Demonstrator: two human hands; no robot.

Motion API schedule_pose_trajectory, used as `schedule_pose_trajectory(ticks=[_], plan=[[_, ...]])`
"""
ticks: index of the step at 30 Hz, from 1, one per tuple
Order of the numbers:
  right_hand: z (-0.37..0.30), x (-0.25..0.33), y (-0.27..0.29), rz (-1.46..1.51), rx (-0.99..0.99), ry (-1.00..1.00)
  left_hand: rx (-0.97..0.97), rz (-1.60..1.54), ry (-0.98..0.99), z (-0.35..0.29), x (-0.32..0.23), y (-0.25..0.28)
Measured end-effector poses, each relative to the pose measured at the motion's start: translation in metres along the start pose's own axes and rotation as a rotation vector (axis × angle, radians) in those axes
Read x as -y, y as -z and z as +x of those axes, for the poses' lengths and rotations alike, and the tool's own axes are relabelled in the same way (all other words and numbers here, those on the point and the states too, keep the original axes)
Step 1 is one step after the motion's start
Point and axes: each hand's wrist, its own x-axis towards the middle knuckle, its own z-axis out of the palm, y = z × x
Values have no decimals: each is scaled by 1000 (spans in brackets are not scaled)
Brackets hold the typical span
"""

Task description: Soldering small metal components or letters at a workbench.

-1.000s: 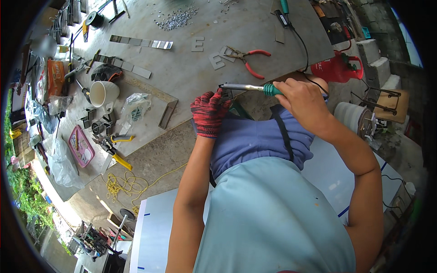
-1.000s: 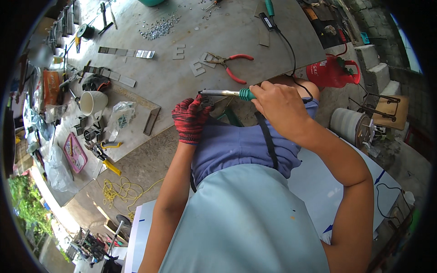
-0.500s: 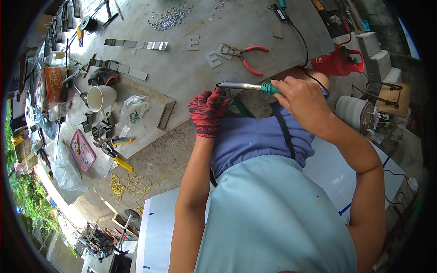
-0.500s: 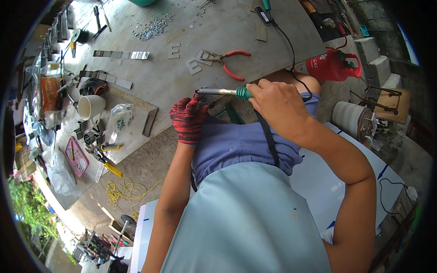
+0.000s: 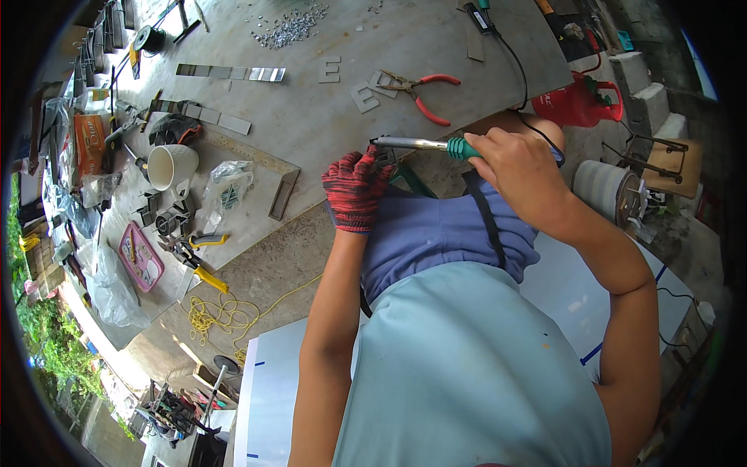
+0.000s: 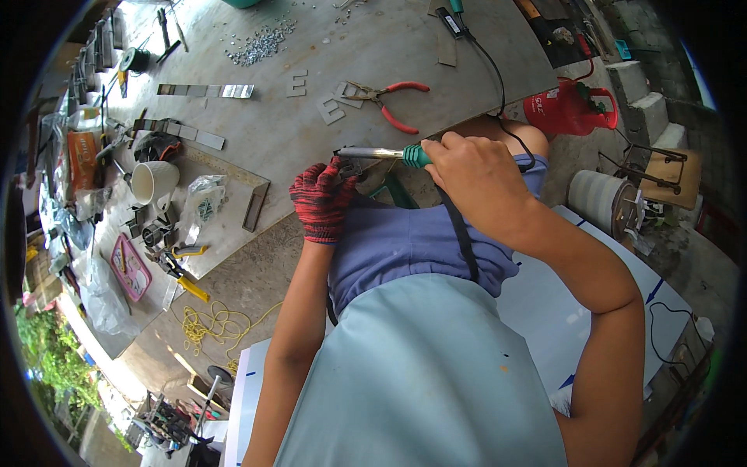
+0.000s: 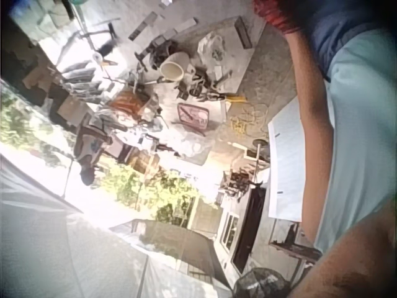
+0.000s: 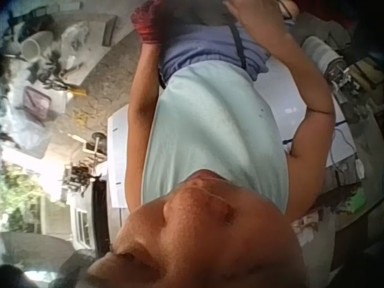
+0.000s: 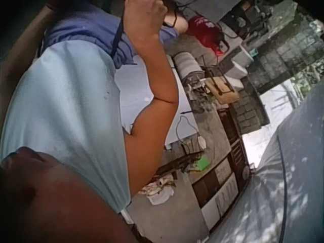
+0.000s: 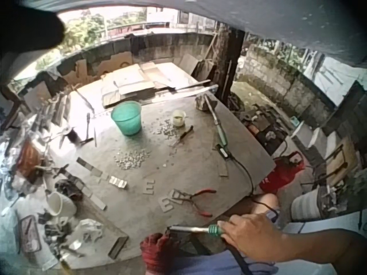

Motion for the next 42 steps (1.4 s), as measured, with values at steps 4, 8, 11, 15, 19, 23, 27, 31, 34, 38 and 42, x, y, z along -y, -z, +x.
schedule_pose_trajectory(ticks=[4, 8, 11, 15, 19, 23, 27, 31, 34, 38, 42], plan=[[0, 1, -2, -24, -16, 17, -6, -7, -5, 1, 0, 0], [0, 3, -2, -35, 7, -15, -11, -6, -7, -1, 1, -1], [1, 1, -4, -23, 0, -1, -32, 0, -13, 0, 1, -1], [1, -2, 1, 20, 11, 5, -21, -4, -14, -1, 2, -1], [-1, -8, 6, 106, 7, -16, -9, -1, -5, 0, 1, -1], [3, -11, 14, 132, -8, -1, -11, -10, -21, 2, 1, 0], [9, -9, 18, 118, 38, -3, -6, -10, -11, -1, 2, -1], [6, -9, 9, 134, 36, 17, -26, 3, -16, -2, 3, -3], [5, -7, 7, 144, 40, 4, -22, -3, -19, -1, 2, -2], [5, -6, 2, 126, 26, 5, -24, -20, -14, -2, 4, -4], [1, -8, 1, 133, 36, 4, -33, -18, -10, -3, 4, -5]])
